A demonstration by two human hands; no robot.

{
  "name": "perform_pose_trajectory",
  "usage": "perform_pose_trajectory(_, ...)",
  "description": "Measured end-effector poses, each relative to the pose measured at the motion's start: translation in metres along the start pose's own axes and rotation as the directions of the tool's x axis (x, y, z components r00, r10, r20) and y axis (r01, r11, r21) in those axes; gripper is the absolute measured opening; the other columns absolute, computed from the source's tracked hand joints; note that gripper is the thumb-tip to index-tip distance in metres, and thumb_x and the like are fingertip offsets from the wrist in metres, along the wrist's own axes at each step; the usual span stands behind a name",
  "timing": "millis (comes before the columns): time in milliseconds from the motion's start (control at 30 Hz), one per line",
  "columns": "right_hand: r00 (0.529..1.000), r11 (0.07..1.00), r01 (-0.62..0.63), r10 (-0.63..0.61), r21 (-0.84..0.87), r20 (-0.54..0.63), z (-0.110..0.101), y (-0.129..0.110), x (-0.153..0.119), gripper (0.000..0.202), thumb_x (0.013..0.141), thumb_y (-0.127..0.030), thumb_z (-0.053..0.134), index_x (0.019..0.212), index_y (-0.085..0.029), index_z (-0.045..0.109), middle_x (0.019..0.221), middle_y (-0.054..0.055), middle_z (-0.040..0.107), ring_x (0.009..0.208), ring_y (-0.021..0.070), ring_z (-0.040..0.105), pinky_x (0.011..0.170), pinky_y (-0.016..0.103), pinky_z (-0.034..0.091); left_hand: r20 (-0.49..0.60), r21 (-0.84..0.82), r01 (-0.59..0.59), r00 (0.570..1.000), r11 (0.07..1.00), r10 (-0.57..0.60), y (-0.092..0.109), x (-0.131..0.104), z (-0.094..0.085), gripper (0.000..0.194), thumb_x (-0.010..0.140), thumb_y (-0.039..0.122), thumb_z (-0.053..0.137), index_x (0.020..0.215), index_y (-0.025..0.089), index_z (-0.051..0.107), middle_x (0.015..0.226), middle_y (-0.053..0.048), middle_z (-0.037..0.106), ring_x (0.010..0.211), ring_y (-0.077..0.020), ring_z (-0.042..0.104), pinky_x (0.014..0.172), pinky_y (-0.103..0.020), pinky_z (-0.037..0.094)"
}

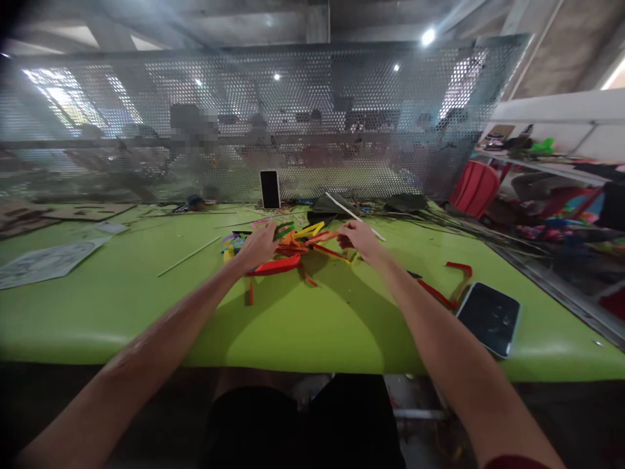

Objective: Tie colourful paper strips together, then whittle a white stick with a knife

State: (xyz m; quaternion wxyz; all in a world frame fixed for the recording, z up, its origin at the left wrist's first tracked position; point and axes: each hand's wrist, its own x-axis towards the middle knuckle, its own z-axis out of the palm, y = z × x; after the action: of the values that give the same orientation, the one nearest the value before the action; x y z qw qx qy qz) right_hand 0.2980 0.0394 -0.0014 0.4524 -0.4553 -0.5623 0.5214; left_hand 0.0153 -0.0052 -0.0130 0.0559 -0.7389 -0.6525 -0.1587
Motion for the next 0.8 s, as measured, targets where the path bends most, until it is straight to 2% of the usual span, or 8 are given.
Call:
perform_pose_trajectory(100, 0.995, 0.972, 0.027, -0.049, 0.232, 0.087, -0.003, -0.006, -0.002, 0.009, 0.080, -0.013, 0.071, 0.078, -0.018, 0.063, 0.071, 0.003, 0.068, 0.061, 0.0116, 0.061, 0.065, 0.027, 0.055, 0.039, 0.053, -0.037, 0.999, 0.998, 0.035, 0.003, -0.004, 0.000, 0.041, 0.096, 0.025, 0.050, 0.136, 0.017, 0.048, 0.129, -0.019, 0.062, 0.114, -0.0352, 0.066, 0.093, -0.046, 0.052)
perform_pose_trajectory(167, 0.996, 0.940, 0.026, -0.053, 0.339, 0.070, -0.006, -0.011, -0.002, 0.009, 0.079, -0.013, 0.071, 0.079, -0.018, 0.063, 0.071, 0.002, 0.067, 0.061, 0.0108, 0.060, 0.065, 0.025, 0.055, 0.064, 0.083, -0.053, 0.997, 0.995, 0.047, 0.004, -0.007, 0.000, 0.046, 0.095, 0.024, 0.050, 0.141, 0.017, 0.046, 0.133, -0.019, 0.060, 0.115, -0.0357, 0.065, 0.094, -0.049, 0.052)
perform_pose_trajectory(267, 0.999, 0.916, 0.011, -0.026, 0.401, 0.033, -0.013, -0.015, 0.000, 0.008, 0.081, -0.014, 0.068, 0.078, -0.019, 0.062, 0.071, 0.002, 0.065, 0.061, 0.0108, 0.058, 0.064, 0.024, 0.055, 0.073, 0.096, -0.053, 0.996, 0.994, 0.046, 0.003, -0.008, 0.000, 0.048, 0.096, 0.023, 0.047, 0.144, 0.017, 0.045, 0.135, -0.019, 0.059, 0.116, -0.0346, 0.065, 0.096, -0.049, 0.051)
perform_pose_trajectory(500, 1.000, 0.932, 0.008, -0.013, 0.362, 0.013, -0.016, -0.012, 0.002, 0.006, 0.078, -0.014, 0.065, 0.078, -0.019, 0.062, 0.072, 0.004, 0.065, 0.062, 0.0124, 0.058, 0.063, 0.026, 0.056, 0.058, 0.026, -0.026, 0.998, 0.999, 0.025, -0.003, -0.003, 0.007, 0.045, 0.094, 0.024, 0.051, 0.139, 0.020, 0.049, 0.131, -0.016, 0.063, 0.116, -0.0329, 0.065, 0.094, -0.043, 0.052)
perform_pose_trajectory(633, 1.000, 0.978, -0.012, 0.015, 0.210, -0.012, -0.008, -0.005, 0.002, 0.006, 0.076, -0.016, 0.069, 0.075, -0.018, 0.063, 0.067, 0.003, 0.064, 0.060, 0.0119, 0.058, 0.057, 0.024, 0.051, -0.004, -0.088, -0.013, 1.000, 0.996, 0.013, -0.003, 0.001, 0.010, 0.038, 0.097, 0.027, 0.048, 0.133, 0.018, 0.050, 0.126, -0.017, 0.064, 0.116, -0.0330, 0.064, 0.093, -0.042, 0.052)
perform_pose_trajectory(800, 0.998, 0.997, 0.013, -0.008, 0.081, -0.066, -0.005, 0.002, 0.003, 0.006, 0.076, -0.017, 0.069, 0.073, -0.018, 0.064, 0.062, 0.000, 0.059, 0.056, 0.0102, 0.055, 0.053, 0.023, 0.047, -0.096, -0.194, 0.064, 0.992, 0.979, -0.083, -0.005, 0.007, 0.013, 0.026, 0.101, 0.037, 0.043, 0.115, 0.017, 0.053, 0.111, -0.015, 0.067, 0.106, -0.0299, 0.066, 0.089, -0.041, 0.053)
